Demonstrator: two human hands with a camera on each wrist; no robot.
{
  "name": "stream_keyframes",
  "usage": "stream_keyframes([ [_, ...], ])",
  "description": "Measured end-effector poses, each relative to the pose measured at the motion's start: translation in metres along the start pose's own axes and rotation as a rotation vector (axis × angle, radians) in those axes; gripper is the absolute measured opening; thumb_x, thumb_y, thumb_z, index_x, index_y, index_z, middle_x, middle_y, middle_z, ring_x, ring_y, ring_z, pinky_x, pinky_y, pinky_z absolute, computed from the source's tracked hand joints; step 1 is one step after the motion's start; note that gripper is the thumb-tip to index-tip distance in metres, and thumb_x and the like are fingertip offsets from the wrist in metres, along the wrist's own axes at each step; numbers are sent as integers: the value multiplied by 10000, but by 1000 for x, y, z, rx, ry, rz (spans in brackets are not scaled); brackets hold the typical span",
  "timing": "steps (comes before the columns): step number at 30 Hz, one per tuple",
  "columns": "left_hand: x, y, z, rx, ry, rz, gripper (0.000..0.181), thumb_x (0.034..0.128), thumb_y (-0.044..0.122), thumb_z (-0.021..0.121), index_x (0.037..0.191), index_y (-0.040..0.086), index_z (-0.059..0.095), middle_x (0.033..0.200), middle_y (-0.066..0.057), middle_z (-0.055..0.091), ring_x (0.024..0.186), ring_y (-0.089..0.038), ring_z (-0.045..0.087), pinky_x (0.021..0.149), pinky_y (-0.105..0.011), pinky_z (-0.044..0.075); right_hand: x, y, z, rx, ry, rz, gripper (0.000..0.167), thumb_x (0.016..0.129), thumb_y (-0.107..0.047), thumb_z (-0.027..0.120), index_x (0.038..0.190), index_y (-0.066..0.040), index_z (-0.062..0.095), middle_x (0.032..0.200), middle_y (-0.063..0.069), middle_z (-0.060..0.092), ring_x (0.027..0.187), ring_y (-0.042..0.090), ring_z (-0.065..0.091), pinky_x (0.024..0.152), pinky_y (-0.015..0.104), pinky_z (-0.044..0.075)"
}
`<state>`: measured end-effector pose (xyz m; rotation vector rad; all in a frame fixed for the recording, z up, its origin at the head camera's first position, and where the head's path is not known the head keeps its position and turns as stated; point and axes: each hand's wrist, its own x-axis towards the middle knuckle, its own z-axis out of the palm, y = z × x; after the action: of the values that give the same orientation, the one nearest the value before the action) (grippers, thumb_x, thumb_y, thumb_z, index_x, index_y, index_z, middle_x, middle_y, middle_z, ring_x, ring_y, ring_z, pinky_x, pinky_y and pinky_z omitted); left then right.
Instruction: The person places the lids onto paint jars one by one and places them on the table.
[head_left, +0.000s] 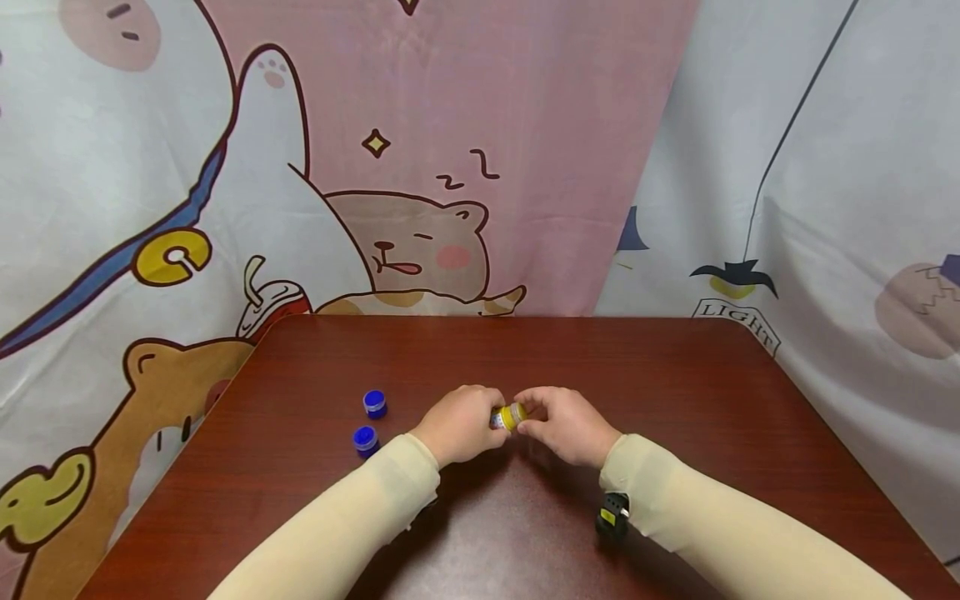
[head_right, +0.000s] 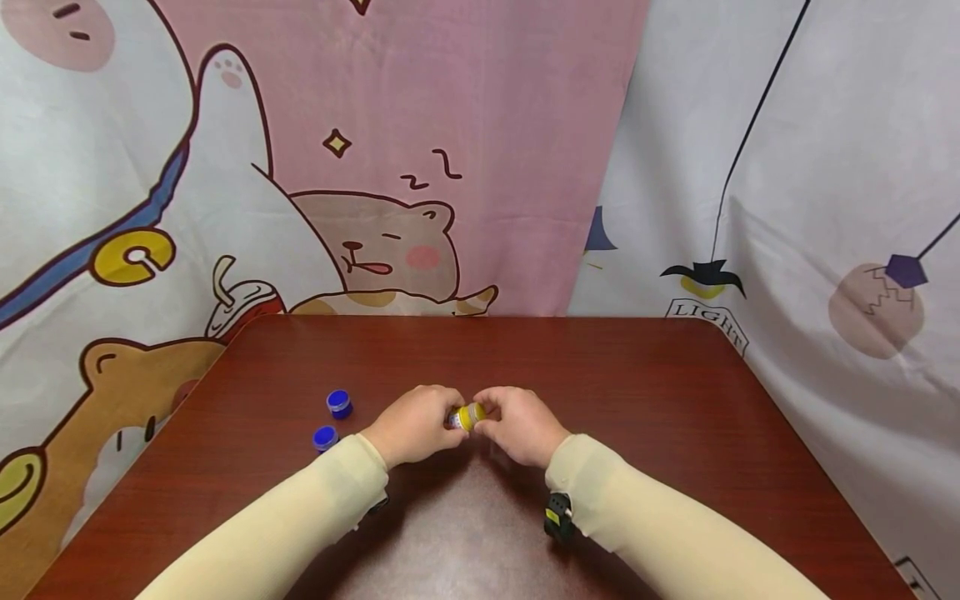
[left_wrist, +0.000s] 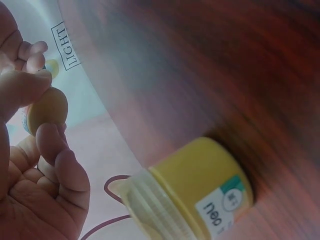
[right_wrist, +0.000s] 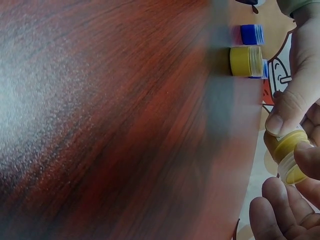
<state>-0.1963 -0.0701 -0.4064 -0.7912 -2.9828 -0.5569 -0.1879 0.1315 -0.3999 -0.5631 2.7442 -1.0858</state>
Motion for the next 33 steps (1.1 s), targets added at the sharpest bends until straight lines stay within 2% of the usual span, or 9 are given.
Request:
stream_keyframes([
  [23,1,0,0,0,-12,12,284,887,347,825,1059,139,738,886,55,682,780,-104,582,727,-275,516,1,2,1,17,-21,-24,321,911,-103,814,1219,-68,727,1059,21,752,927,118,690,821,342,584],
  [33,2,-1,1,12,3,23,275,883,341,830,1047,140,741,895,55,691,786,-100,588,731,-273,516,3,6,2,36,-29,-56,312,919,-112,808,1215,-58,722,1045,23,755,919,119,692,800,325,581],
])
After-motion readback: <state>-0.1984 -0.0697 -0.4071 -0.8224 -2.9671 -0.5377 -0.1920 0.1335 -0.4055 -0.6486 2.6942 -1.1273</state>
